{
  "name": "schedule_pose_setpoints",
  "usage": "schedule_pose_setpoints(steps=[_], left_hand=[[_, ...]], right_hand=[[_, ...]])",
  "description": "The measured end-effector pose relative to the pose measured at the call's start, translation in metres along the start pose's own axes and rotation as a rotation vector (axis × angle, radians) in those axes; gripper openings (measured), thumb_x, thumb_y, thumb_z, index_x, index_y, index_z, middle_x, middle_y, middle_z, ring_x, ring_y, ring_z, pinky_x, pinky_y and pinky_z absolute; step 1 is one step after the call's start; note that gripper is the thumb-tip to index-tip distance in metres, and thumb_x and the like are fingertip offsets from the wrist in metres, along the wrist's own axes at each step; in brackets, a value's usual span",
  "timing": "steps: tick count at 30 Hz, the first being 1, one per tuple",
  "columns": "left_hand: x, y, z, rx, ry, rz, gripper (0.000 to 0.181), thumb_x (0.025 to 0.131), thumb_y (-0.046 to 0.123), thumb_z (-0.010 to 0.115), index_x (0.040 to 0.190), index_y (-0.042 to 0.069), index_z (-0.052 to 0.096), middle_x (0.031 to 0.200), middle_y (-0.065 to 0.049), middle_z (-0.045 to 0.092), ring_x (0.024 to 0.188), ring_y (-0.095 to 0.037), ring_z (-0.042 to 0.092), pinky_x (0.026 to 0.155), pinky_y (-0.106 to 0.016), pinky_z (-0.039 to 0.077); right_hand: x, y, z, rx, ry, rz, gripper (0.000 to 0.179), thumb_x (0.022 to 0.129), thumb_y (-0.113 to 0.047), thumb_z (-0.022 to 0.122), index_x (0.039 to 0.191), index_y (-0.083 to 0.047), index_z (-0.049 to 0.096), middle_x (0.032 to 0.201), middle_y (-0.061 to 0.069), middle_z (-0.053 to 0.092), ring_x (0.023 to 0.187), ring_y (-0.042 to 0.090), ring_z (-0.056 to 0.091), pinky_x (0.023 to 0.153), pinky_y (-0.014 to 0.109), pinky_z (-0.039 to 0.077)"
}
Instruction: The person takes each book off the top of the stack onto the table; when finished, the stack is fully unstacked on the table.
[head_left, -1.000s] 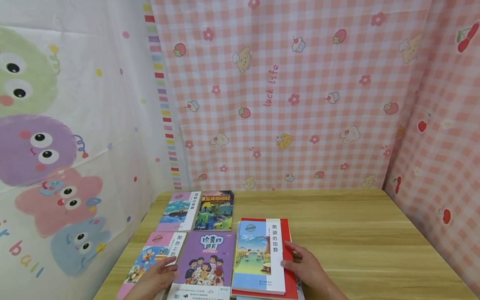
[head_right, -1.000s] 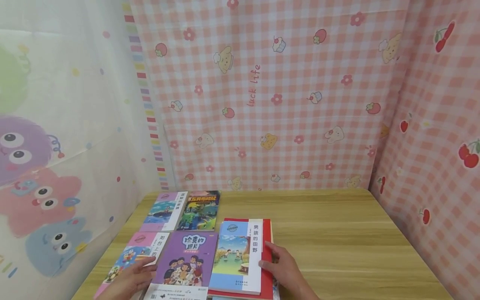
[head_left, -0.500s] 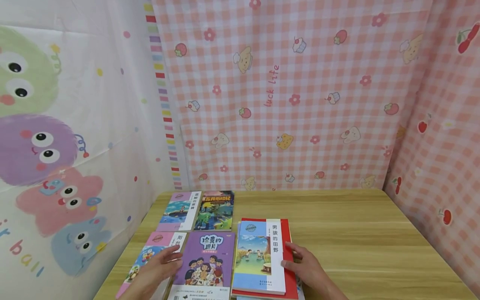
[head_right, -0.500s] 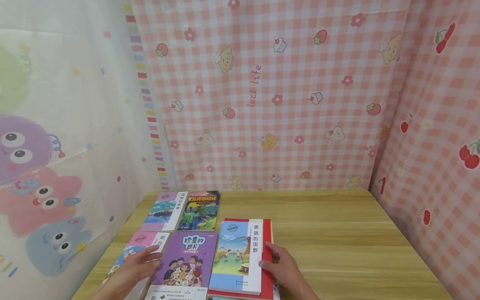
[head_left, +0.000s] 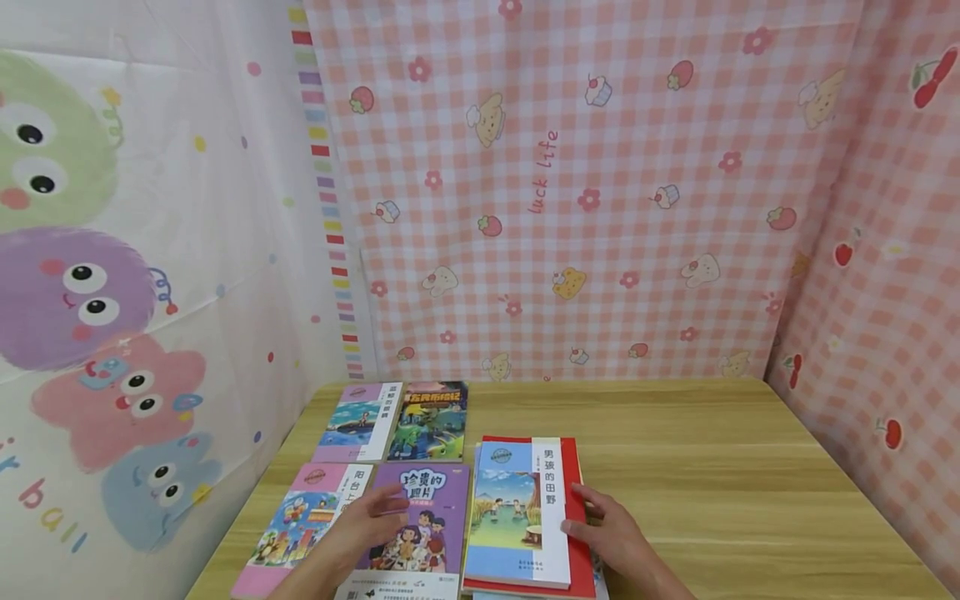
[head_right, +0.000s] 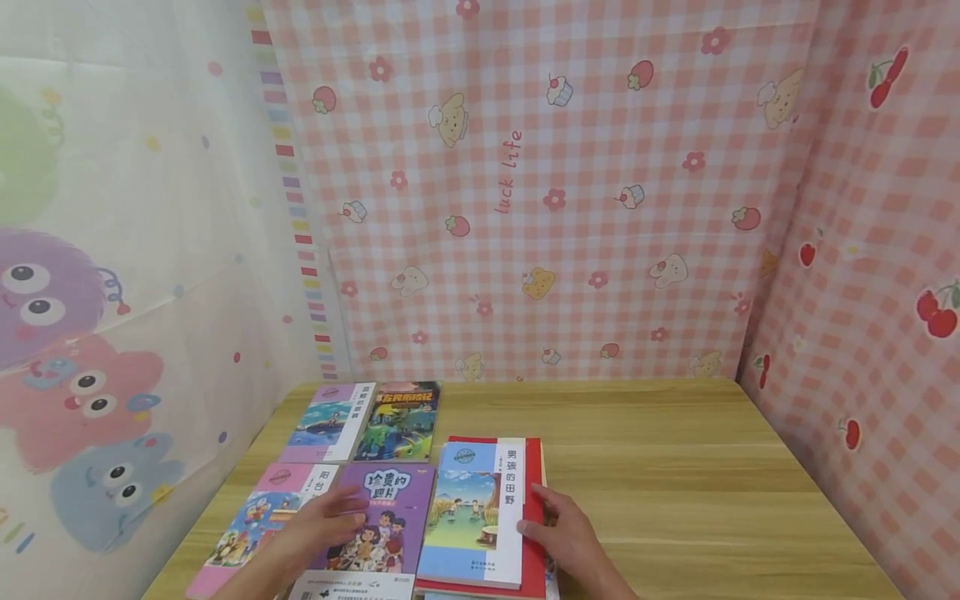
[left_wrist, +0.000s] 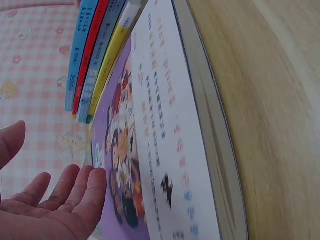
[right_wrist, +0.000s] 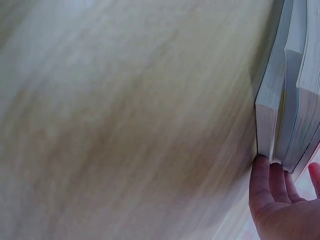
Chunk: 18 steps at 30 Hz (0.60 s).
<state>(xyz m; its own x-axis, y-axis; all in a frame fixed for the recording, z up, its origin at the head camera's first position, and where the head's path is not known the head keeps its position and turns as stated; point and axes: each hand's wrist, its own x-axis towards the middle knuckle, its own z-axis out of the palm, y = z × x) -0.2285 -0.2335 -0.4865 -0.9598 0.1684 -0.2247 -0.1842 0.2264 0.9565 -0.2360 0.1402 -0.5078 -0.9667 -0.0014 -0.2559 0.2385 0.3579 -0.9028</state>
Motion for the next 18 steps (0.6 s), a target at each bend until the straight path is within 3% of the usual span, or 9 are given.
schedule_pose_setpoints(steps=[3, 10, 18], left_hand=[[0.008, 0.0, 0.012, 0.013, -0.027, -0.003, 0.066, 0.094, 0.012, 0.066, 0.146, -0.013, 0.033, 0.134, -0.032, 0.051, 0.112, -0.035, 0.059, 0.09, -0.049, 0.052], [0.02, -0.001, 0.042, -0.006, -0.147, 0.053, 0.066, 0.092, 0.008, 0.065, 0.145, -0.013, 0.033, 0.13, -0.029, 0.053, 0.111, -0.031, 0.059, 0.089, -0.046, 0.052], [0.028, 0.002, 0.062, -0.011, -0.167, 0.086, 0.067, 0.088, 0.003, 0.069, 0.144, -0.013, 0.036, 0.126, -0.026, 0.058, 0.111, -0.033, 0.059, 0.08, -0.038, 0.052]], right_hand=[[0.0, 0.0, 0.0, 0.007, -0.002, 0.003, 0.079, 0.078, -0.021, 0.083, 0.147, -0.008, 0.047, 0.136, 0.027, 0.049, 0.117, 0.042, 0.049, 0.069, 0.04, 0.06], [0.0, 0.0, 0.0, -0.005, 0.001, -0.014, 0.079, 0.079, -0.021, 0.083, 0.148, -0.007, 0.046, 0.136, 0.026, 0.05, 0.118, 0.044, 0.049, 0.07, 0.04, 0.059], [0.001, 0.002, 0.0, 0.007, -0.008, -0.025, 0.081, 0.079, -0.021, 0.083, 0.148, -0.006, 0.044, 0.137, 0.026, 0.05, 0.12, 0.044, 0.048, 0.071, 0.04, 0.059]])
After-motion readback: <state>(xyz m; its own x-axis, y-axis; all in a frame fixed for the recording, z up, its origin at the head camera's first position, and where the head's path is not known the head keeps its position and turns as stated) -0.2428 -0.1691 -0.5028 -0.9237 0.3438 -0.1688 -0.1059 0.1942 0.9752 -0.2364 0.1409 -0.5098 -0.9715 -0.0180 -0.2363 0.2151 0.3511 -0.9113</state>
